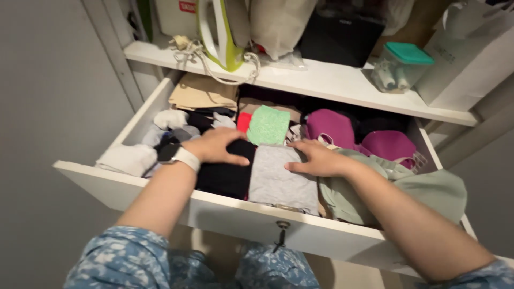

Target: Folding clothes on a bed and organizing them into a drawer

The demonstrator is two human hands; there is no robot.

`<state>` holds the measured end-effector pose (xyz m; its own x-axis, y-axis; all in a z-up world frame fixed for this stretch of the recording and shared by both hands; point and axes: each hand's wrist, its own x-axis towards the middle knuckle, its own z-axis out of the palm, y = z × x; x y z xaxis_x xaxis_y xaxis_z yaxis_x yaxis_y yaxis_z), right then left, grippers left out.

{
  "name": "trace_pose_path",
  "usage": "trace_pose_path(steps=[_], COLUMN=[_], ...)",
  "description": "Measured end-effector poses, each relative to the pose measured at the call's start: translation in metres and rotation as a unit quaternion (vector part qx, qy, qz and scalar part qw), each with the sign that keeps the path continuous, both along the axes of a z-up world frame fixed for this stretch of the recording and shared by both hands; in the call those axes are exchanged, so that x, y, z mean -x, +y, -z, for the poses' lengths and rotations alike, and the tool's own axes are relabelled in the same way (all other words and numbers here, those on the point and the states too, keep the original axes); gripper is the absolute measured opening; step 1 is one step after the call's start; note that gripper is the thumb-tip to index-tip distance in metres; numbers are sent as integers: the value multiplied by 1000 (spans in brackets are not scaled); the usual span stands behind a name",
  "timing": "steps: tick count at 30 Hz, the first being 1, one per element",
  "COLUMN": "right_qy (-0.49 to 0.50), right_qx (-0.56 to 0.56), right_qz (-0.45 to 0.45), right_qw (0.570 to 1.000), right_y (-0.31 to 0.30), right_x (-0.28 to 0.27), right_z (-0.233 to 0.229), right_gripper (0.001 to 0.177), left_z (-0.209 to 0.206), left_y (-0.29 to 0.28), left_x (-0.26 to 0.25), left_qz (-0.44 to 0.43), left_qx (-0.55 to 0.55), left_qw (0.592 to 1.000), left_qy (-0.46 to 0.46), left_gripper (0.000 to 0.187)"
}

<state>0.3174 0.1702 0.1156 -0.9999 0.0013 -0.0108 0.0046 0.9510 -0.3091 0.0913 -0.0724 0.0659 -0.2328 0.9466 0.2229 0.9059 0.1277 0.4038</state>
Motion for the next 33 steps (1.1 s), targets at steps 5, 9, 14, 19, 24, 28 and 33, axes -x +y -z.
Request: trace_pose_path(steps=[5,9,14,19,24,28,33], right_qy=[-198,-400,-489,-506,-528,-501,-525], right_qx=[34,120,186,154,187,155,229], right_qz=[42,85,93,110,108,127,154], right_qw=[979,904,848,841,822,842,805], right_y=[11,24,54,73,58,79,69], right_x=[42,74,98,115,112,113,108], right_z=[-4,4,24,46,36,57,49], right_gripper=[88,94,101,105,115,113,100], left_z=[32,35,24,23,20,19,24], left_y=[8,12,8,9,7,7,9], left_x=[26,29,25,23,21,20,24], left_qz=[-20,-38,-49,-52,-57,-69,-69], left_qx=[65,75,94,113,127,136,128], left_qw=[997,996,993,990,988,986,986], left_qy=[-40,-42,-60,-71,-65,-66,-77], left_gripper=[95,101,103,104,106,106,108])
